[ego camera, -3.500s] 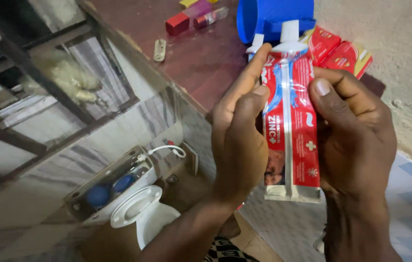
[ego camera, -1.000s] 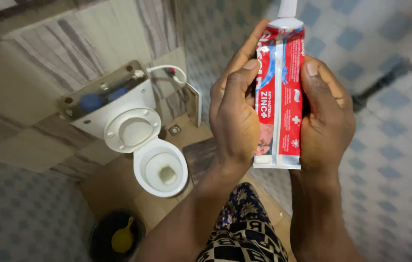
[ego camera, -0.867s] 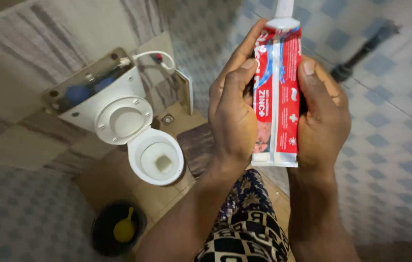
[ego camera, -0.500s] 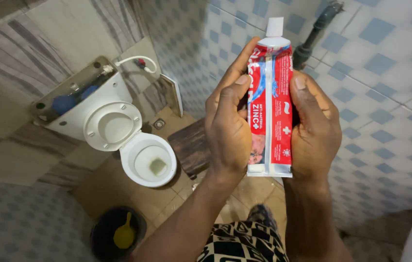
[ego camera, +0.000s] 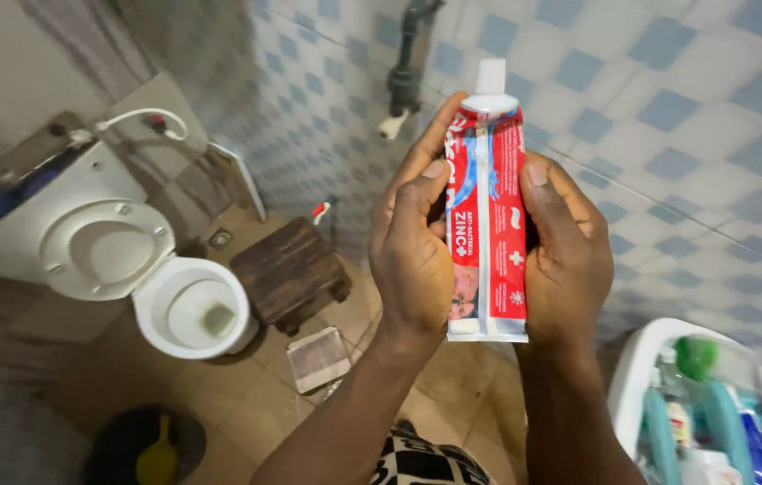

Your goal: The person repeatedly picks up various toiletries from a cluttered bathroom counter, including a spray bottle, toothpaste, and small boxes, and places them into a white sink basin. The person handles each item individually, turning them over in their hands before depositing them into the sink.

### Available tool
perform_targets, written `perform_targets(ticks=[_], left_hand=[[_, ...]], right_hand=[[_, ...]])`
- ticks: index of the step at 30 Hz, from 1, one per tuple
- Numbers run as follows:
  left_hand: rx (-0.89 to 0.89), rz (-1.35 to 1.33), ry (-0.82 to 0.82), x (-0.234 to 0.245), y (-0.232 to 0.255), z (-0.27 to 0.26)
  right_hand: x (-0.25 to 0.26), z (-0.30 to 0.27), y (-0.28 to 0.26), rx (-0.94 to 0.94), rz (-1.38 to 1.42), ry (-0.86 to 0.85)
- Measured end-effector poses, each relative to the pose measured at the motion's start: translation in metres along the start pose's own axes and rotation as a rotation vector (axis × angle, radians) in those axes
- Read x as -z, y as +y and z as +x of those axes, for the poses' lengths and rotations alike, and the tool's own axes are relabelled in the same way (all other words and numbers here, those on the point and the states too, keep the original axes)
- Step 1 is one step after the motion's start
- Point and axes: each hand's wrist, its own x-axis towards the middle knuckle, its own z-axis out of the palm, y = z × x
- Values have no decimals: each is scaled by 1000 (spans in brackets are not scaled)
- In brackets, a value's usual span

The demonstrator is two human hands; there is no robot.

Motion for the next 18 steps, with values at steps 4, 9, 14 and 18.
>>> perform_targets(ticks=[4, 9, 14, 18], left_hand=[[92, -61, 3, -31, -25, -22], [98, 25, -30, -65, -44, -43], [137, 17, -32, -87, -60, -62], [155, 70, -52, -97, -68, -76]], right_hand=[[43, -13, -17, 38, -41, -24], [86, -26, -31, 36, -28, 24], [119, -40, -33, 38, -7, 52], [137, -51, -31, 19, 14, 107]])
